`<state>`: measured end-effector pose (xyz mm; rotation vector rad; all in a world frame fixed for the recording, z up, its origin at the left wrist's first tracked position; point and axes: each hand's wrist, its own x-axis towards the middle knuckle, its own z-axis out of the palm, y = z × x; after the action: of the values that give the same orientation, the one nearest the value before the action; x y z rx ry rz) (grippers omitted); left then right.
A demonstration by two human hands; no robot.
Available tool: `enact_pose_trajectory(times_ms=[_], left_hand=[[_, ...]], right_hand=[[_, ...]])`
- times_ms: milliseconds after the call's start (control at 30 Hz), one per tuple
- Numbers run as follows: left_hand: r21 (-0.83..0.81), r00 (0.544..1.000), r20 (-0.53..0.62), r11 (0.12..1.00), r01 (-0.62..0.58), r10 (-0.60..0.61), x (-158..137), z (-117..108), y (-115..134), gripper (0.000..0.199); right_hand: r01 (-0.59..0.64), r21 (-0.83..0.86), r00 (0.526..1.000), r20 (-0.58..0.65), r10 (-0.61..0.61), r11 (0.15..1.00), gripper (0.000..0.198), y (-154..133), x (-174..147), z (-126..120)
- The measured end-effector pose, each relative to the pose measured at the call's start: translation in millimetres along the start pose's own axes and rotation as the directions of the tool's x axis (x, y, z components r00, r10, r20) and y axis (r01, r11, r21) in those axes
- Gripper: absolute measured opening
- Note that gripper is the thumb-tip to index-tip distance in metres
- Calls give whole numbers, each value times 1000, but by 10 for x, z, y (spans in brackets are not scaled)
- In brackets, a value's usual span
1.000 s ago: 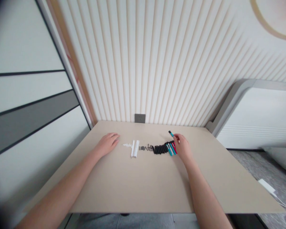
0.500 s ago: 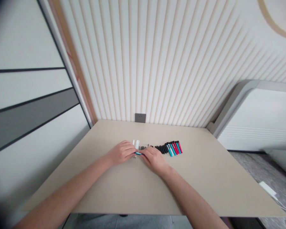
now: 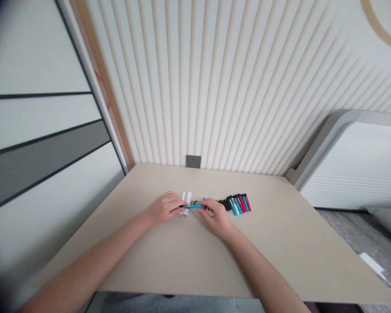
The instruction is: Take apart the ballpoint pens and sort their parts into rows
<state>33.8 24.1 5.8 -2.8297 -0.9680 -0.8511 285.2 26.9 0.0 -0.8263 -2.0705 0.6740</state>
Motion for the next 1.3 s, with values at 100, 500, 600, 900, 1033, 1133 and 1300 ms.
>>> enact_pose_trajectory(times_ms=[100,500,600,900,1033,1133,1300], left_hand=[[-30,999,53,1000,-9,11,-11,24,2,19],[131,977,40,971,201,-208,-59,-28,-170,22],[158,956,-35,943,294,-292,-134,-56,-296,21],[115,992,73,989,91,-100,-35,-132,-110,22],[209,974,67,958,198,-216,-56,-60,-160,17],[233,951,53,930,284,-304,-152,-54,-281,16],[224,929,71,914,339,-362,-289,-147,-427,21]], right_hand=[[49,20,999,-10,-49,999,17,-47,-4,30],[34,-7,993,-115,-35,999,14,-27,-5,-20],[-2,-21,993,-119,0,1000,15,20,-14,-21],[-11,-18,996,-85,10,1000,16,-32,1,64],[15,-31,998,-65,-17,999,17,-34,4,64],[6,-39,997,-75,-9,999,17,-17,-3,29],[-7,-43,998,-68,4,999,17,-18,-17,-4]])
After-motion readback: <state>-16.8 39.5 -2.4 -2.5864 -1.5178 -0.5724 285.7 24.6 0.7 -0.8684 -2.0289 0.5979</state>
